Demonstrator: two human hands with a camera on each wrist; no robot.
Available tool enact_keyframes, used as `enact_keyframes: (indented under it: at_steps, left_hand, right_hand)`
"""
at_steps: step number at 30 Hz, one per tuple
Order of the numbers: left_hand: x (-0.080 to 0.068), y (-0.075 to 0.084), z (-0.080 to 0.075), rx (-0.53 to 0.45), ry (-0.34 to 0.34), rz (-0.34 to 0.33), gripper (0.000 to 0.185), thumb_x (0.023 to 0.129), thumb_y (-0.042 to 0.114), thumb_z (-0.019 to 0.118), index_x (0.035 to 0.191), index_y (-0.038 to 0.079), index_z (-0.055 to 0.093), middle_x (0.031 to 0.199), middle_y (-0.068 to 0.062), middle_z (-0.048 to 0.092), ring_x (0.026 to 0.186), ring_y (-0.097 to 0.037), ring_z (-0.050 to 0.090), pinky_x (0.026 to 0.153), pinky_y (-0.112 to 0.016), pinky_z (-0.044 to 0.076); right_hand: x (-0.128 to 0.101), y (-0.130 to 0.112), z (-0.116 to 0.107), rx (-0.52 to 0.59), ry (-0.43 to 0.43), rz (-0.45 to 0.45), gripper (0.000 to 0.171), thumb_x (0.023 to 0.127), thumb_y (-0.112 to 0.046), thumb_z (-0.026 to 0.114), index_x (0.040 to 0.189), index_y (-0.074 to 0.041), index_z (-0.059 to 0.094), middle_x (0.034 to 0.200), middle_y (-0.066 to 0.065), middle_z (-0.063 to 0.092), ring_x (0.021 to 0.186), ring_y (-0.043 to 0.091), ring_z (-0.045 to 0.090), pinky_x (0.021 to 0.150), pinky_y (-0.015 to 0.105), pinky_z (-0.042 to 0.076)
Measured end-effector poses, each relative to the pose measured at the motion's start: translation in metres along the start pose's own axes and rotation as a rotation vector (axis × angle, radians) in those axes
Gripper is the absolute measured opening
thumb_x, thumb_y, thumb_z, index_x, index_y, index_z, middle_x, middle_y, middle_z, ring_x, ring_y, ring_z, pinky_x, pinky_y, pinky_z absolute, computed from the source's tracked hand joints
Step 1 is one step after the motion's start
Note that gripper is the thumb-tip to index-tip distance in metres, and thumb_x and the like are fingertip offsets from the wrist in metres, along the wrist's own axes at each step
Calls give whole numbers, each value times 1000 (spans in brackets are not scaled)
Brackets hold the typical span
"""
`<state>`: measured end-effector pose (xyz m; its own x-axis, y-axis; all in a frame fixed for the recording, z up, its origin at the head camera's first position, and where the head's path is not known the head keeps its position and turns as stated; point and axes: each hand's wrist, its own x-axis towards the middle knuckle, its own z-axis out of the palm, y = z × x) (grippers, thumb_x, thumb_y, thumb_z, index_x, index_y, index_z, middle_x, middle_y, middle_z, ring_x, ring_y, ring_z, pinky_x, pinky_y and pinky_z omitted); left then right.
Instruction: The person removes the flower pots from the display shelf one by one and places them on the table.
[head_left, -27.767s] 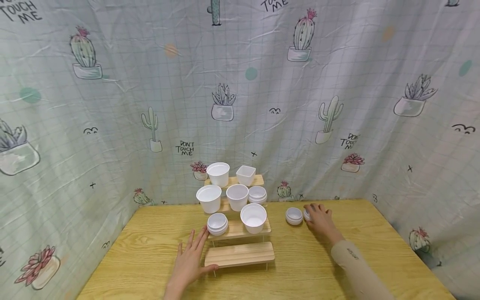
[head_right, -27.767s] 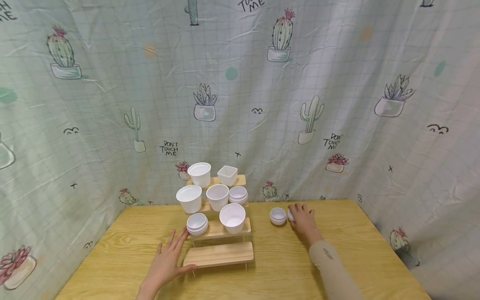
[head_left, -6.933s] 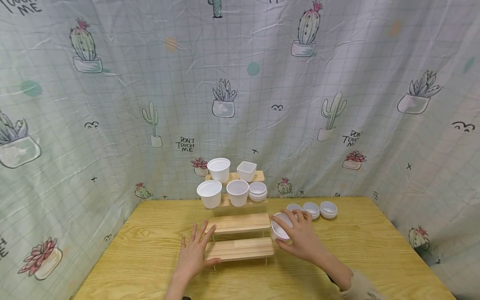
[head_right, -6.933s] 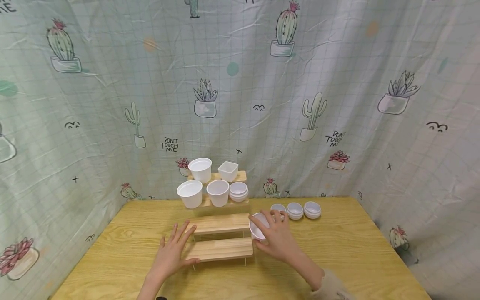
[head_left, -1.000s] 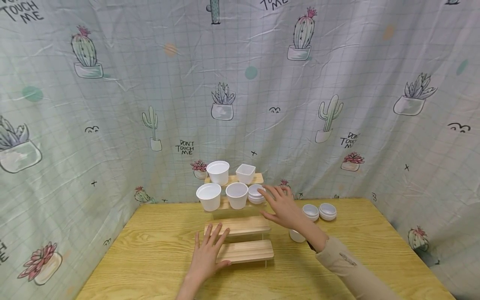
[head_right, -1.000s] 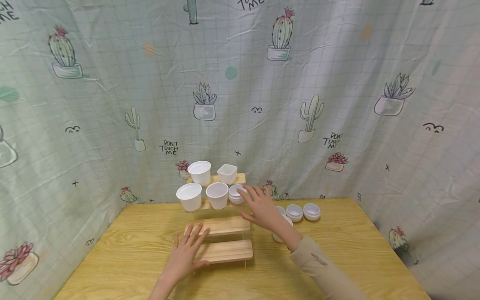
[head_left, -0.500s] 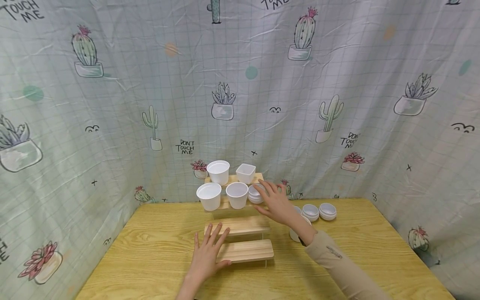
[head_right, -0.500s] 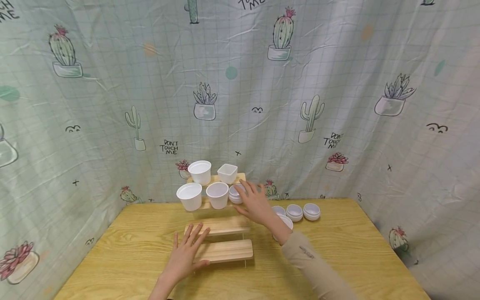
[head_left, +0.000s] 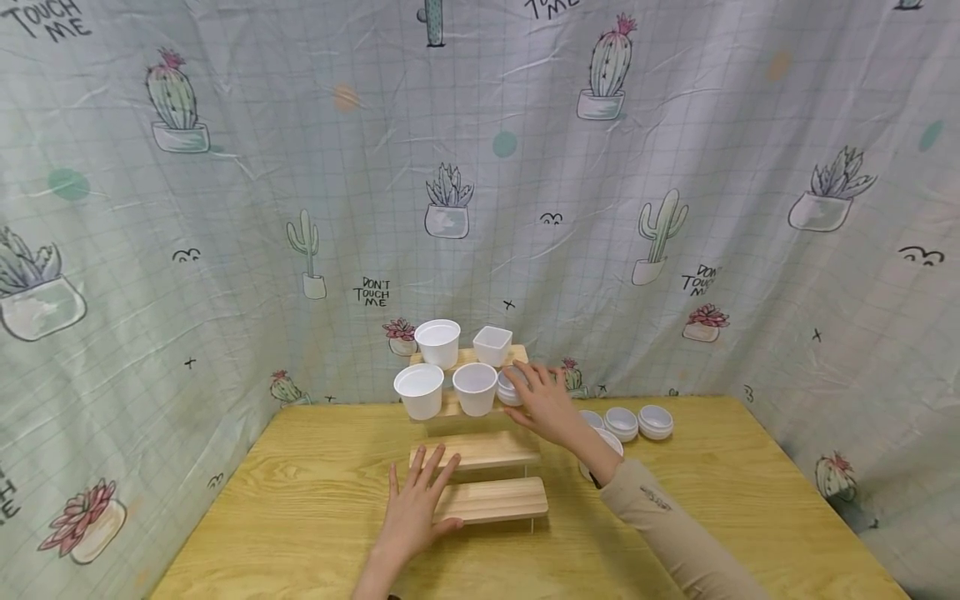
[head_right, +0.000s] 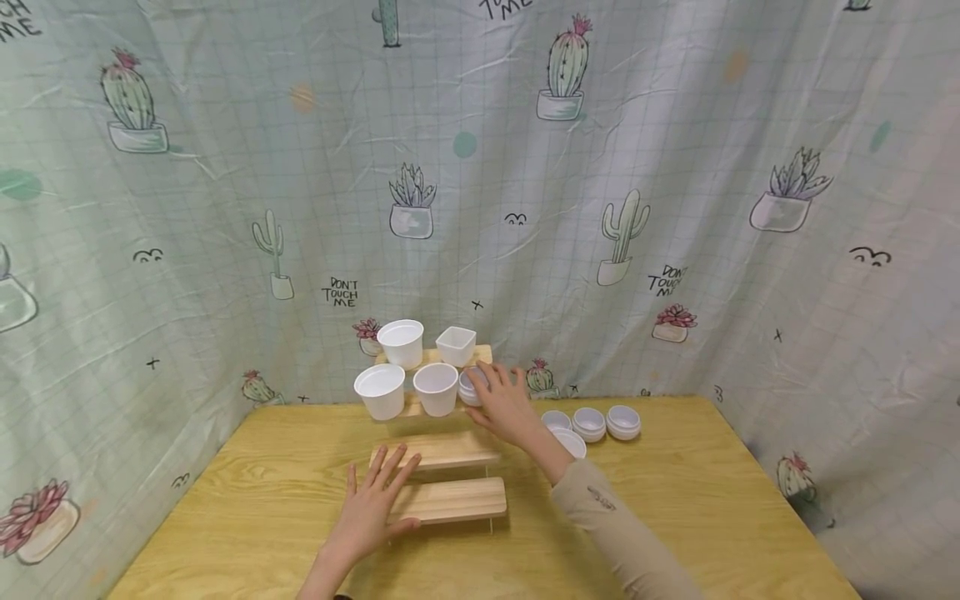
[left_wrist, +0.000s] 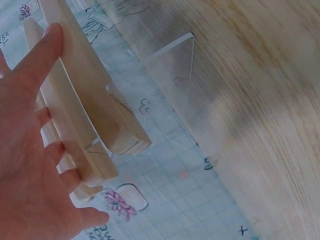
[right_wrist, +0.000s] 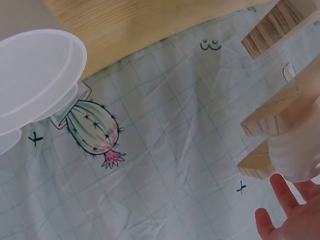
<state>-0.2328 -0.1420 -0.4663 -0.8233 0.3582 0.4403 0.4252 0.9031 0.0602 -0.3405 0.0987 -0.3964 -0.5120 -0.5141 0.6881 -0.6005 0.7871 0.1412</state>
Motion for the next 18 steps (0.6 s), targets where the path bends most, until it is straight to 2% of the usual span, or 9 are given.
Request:
enact_keyframes:
  at_steps: [5,12,18]
  left_hand:
    - [1,0,0,-1,3,1,89,59,52,72,135,20,38,142,-8,34,130,-38,29,96,-71,20]
    - [3,0,-3,2,-50,-25,88,62,52,70,137,22,36,144,-7,32,133,-36,26,98,-70,18]
    - [3,0,-3,1,-57,-29,88,62,52,70,137,22,35,144,-7,32,132,-36,26,98,-70,18]
  right_hand:
    - [2,1,4,-9,-14,5,60,74,-36,70,125,-13,48,122,14,51,102,29,49,78,49,37]
    - [4,0,4,-34,-14,15,63,72,-38,72,126,-15,48,119,13,52,100,28,49,78,49,38]
    - [5,0,5,-28,-22,17,61,73,-39,70,125,-15,49,119,13,52,100,28,49,78,48,38]
